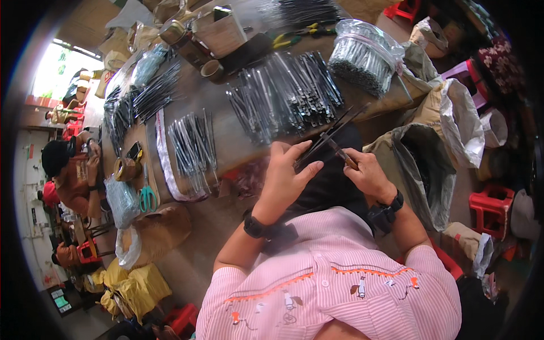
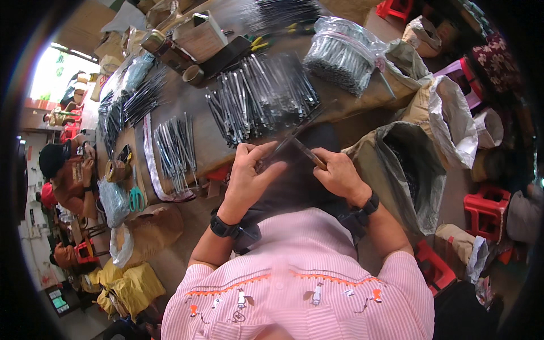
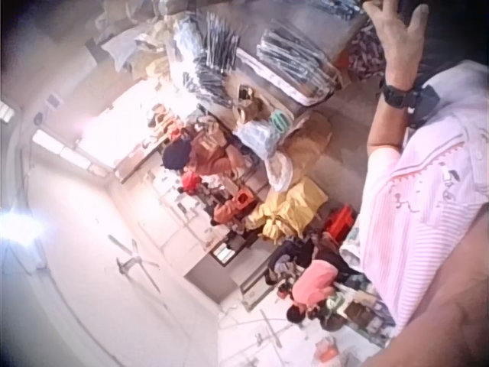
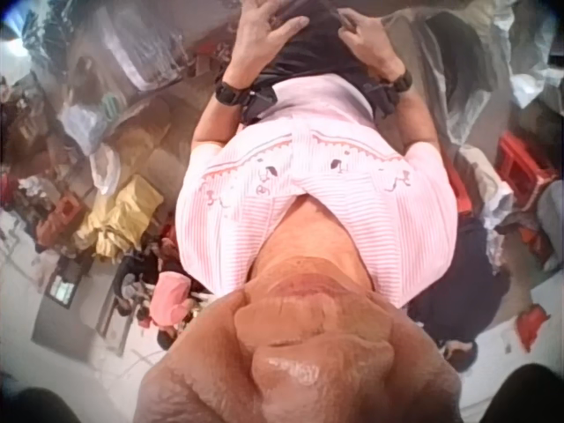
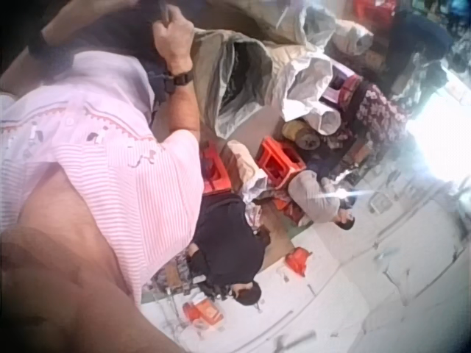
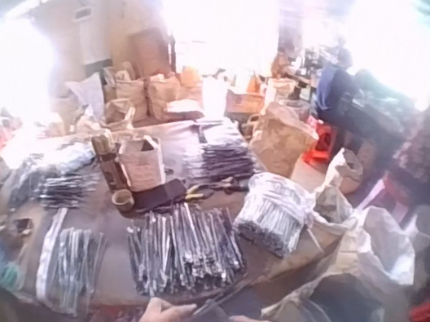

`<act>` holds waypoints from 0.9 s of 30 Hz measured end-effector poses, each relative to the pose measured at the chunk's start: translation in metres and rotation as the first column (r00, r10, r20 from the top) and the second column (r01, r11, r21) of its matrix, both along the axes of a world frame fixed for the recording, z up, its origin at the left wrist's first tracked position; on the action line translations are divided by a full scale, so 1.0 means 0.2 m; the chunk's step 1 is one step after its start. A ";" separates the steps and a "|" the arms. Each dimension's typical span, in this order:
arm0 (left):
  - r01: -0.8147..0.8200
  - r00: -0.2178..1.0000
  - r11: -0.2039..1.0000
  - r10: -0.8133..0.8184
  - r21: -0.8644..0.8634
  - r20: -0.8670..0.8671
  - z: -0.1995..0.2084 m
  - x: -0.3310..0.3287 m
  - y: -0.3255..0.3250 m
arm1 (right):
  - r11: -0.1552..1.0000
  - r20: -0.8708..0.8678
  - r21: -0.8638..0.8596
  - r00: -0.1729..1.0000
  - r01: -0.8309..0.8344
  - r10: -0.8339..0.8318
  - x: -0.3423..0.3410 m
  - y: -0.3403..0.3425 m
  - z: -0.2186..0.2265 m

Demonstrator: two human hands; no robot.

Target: The person repeatedly picks up thin metal rods from a table, bends each one with pliers, and places the bent rods into a pile. The process is continuous and repetitive throughout the clip.

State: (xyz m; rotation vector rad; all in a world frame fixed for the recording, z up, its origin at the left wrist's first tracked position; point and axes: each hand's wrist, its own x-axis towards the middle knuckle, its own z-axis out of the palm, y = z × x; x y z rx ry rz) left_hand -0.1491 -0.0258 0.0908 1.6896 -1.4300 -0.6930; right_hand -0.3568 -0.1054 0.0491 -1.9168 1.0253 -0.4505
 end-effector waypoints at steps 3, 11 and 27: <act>-0.058 0.998 0.997 0.058 -0.052 0.005 0.00 0.03 0.02 | 0.998 -0.013 0.038 0.999 -0.048 0.048 0.05 -0.01 0.01; -0.416 0.871 0.887 0.452 -0.200 0.191 -0.20 0.45 0.07 | 0.931 0.217 0.352 0.976 -0.100 0.023 0.09 0.00 -0.04; -0.621 0.638 0.778 0.569 -0.090 0.519 -0.40 0.74 0.09 | 0.775 0.441 0.626 0.861 -0.093 -0.253 0.06 0.01 0.00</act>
